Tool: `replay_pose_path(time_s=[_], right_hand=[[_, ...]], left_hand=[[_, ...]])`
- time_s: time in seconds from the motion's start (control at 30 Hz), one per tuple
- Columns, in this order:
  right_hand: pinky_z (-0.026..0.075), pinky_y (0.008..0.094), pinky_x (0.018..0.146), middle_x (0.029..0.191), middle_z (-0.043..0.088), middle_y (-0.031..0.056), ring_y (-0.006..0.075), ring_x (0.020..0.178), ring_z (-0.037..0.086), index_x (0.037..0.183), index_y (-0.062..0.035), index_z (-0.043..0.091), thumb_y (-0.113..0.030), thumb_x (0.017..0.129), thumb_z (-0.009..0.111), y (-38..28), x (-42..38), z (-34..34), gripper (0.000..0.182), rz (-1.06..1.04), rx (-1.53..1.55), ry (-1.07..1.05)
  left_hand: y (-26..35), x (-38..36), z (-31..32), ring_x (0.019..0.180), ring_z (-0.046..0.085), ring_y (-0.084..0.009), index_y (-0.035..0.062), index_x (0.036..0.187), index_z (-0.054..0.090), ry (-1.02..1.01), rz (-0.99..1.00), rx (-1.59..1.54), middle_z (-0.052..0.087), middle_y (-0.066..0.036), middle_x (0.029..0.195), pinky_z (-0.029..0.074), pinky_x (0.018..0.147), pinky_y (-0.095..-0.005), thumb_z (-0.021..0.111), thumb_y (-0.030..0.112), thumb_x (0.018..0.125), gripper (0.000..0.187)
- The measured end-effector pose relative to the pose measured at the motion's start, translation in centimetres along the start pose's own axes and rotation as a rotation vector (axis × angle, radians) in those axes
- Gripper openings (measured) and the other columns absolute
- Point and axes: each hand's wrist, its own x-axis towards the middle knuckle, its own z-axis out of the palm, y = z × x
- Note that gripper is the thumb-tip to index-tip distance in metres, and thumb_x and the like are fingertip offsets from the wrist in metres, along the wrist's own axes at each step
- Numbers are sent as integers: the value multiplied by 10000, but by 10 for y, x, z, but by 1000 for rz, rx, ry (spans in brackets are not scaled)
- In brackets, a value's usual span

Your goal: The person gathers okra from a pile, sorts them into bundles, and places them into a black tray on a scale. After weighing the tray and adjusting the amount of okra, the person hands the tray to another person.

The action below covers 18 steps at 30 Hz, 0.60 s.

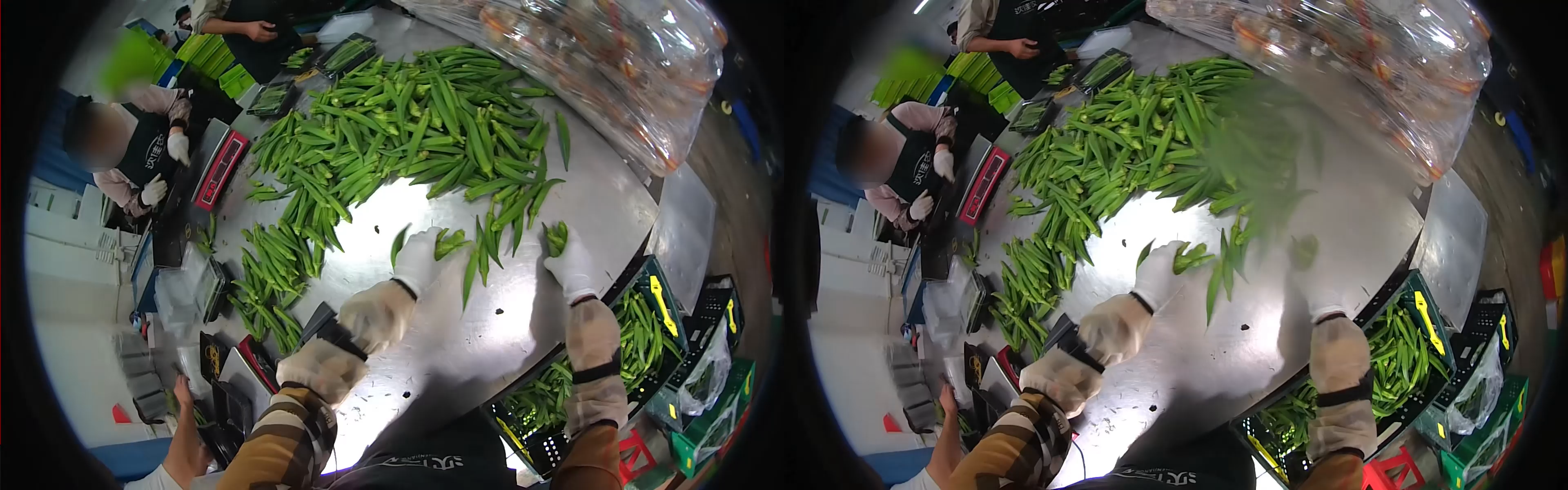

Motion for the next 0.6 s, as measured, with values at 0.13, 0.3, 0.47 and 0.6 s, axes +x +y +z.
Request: replay_pose_path(time_s=[0.13,0.3,0.47,0.6], right_hand=[[528,320,671,936,683,112,190,801,661,1161,36,591,-39,683,712,14,20,-32,498,142,339,-127],[530,335,711,904,700,127,230,823,679,1072,45,637,-78,694,723,-28,74,-25,407,158,602,34],[528,359,820,997,698,149,278,916,683,1183,4,571,-88,677,772,-38,97,47,552,136,163,292],[537,380,809,1010,693,144,291,912,682,1160,-4,575,-114,660,808,-62,74,2,562,145,164,97]], left_hand=[[-38,21,-91,938,684,-241,76,1097,703,-258,-786,-669,736,-119,969,525,864,-386,790,255,717,429],[-51,27,-144,874,697,-258,39,1129,681,-155,-820,-333,729,-148,967,549,795,-379,790,272,717,485],[-35,-40,-57,766,693,-247,15,1167,638,-292,-685,-132,712,-150,942,555,664,-368,839,238,706,550],[-19,-43,-98,865,686,-208,38,1194,618,-421,-1035,-809,696,-107,932,553,703,-330,822,168,753,504]])
